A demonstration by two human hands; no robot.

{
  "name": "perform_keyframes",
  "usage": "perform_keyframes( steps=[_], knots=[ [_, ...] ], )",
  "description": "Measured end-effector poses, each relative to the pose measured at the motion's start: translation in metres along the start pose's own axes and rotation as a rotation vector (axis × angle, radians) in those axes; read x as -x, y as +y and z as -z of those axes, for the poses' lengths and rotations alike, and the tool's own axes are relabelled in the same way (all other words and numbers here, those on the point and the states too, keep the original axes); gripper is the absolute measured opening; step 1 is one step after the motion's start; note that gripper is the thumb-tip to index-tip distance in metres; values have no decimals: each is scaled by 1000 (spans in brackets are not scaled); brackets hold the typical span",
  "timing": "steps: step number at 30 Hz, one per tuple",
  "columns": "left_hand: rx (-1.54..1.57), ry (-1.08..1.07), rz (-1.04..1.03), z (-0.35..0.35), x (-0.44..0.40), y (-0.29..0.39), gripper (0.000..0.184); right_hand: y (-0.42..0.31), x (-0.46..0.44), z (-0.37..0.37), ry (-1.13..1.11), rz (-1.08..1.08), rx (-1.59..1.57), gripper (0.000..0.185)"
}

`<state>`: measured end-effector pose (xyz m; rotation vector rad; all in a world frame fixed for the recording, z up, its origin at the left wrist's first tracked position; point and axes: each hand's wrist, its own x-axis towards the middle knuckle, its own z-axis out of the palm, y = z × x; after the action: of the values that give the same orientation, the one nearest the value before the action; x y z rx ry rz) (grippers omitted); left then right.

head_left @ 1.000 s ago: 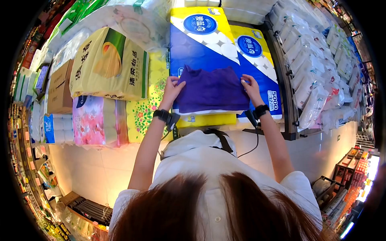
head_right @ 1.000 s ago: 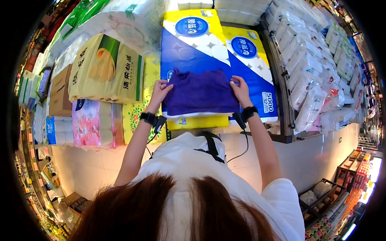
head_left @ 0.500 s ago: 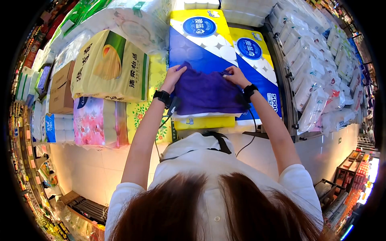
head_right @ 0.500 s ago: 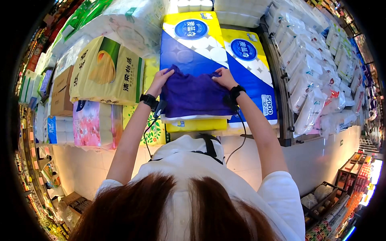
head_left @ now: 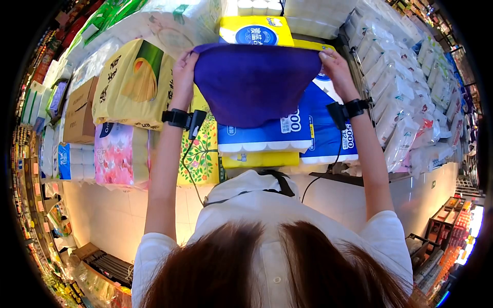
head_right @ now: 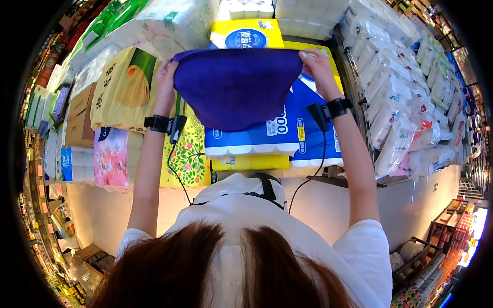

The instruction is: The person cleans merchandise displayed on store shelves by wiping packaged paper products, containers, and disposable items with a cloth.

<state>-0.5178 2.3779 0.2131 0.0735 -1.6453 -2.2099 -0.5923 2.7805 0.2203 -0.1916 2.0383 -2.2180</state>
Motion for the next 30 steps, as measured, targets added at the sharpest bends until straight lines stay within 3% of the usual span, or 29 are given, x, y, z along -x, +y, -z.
perform_keyframes(
  steps=[8, 12, 17, 20, 22, 24, 26, 27, 30],
  knots=[
    [-326, -109, -270, 1, -23, 83, 23, -100, 14, -1, -114, 336, 63, 18],
    [-323, -138, -451, -15, -20, 122, 21, -135, 24, -3, -71, 516, 170, 18],
    [-352, -216, -505, -21, -20, 168, 29, -176, 15, 29, -78, 588, 301, 24],
    [-312, -256, -498, -5, -43, 198, 30, -217, 56, -17, 94, 653, 294, 23],
    [-291, -207, -562, -5, -51, 227, 31, -249, 67, -19, -14, 801, 289, 16],
    [-386, -176, -582, -41, -28, 259, 34, -265, 65, -48, 51, 975, 92, 13],
    [-368, -141, -594, -75, -19, 281, 33, -299, 50, -22, 8, 899, 179, 13],
    [-331, -122, -600, -81, -19, 285, 32, -295, 62, -58, 110, 944, 134, 13],
    [-462, -162, -600, -68, -74, 280, 32, -299, -3, -14, 28, 760, 173, 17]
  ],
)
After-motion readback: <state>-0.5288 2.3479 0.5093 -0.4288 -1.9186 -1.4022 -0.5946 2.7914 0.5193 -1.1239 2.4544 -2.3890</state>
